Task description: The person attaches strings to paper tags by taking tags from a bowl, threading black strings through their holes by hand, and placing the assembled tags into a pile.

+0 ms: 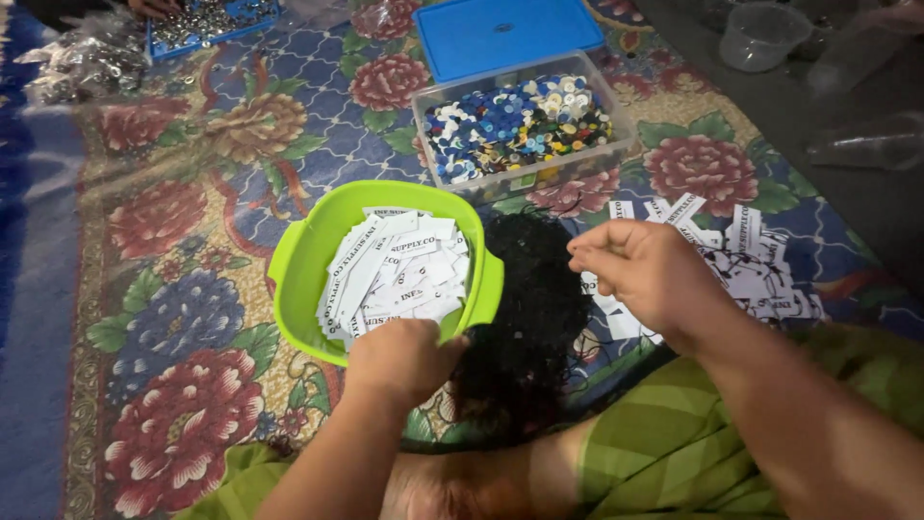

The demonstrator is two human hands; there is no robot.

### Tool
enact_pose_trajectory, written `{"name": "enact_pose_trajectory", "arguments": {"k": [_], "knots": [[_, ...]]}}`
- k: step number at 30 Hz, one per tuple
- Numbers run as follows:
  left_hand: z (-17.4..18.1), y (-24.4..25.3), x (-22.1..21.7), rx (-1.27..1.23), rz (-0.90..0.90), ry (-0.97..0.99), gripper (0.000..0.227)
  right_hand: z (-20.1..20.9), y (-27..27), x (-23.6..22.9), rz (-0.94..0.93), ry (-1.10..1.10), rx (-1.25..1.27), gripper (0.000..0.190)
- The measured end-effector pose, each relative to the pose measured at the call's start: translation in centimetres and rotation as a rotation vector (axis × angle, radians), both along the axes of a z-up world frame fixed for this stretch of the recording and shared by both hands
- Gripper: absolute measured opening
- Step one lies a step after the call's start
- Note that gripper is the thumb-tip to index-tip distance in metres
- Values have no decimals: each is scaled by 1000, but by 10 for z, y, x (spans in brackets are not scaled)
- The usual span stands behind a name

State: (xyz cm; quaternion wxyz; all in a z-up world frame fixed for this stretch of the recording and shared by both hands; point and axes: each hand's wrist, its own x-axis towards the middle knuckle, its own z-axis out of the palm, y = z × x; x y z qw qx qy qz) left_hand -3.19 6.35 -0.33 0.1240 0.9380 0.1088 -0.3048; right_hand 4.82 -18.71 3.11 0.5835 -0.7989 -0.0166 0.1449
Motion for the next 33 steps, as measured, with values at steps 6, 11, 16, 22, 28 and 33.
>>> {"name": "enact_pose_trajectory", "arguments": {"k": [6, 11, 16, 22, 28, 33], "knots": [[-18, -23, 15, -109, 5, 49, 69, -22, -2, 2, 17, 64, -97, 16], [-57, -3, 16, -7, 67, -214, 31, -34, -7, -3, 35, 85, -155, 14], [-65, 14, 5, 153, 100, -193, 68, -50, -9, 6, 114, -1, -215, 14], [-39, 6, -11, -36, 331, 24, 85, -54, -6, 8, 144, -15, -266, 16], [-52, 12, -22, 114, 389, -165, 32, -45, -6, 4, 196, -22, -267, 16], [-70, 27, -31, 224, 329, -344, 20, -45, -8, 3, 163, -40, -263, 15]]}}
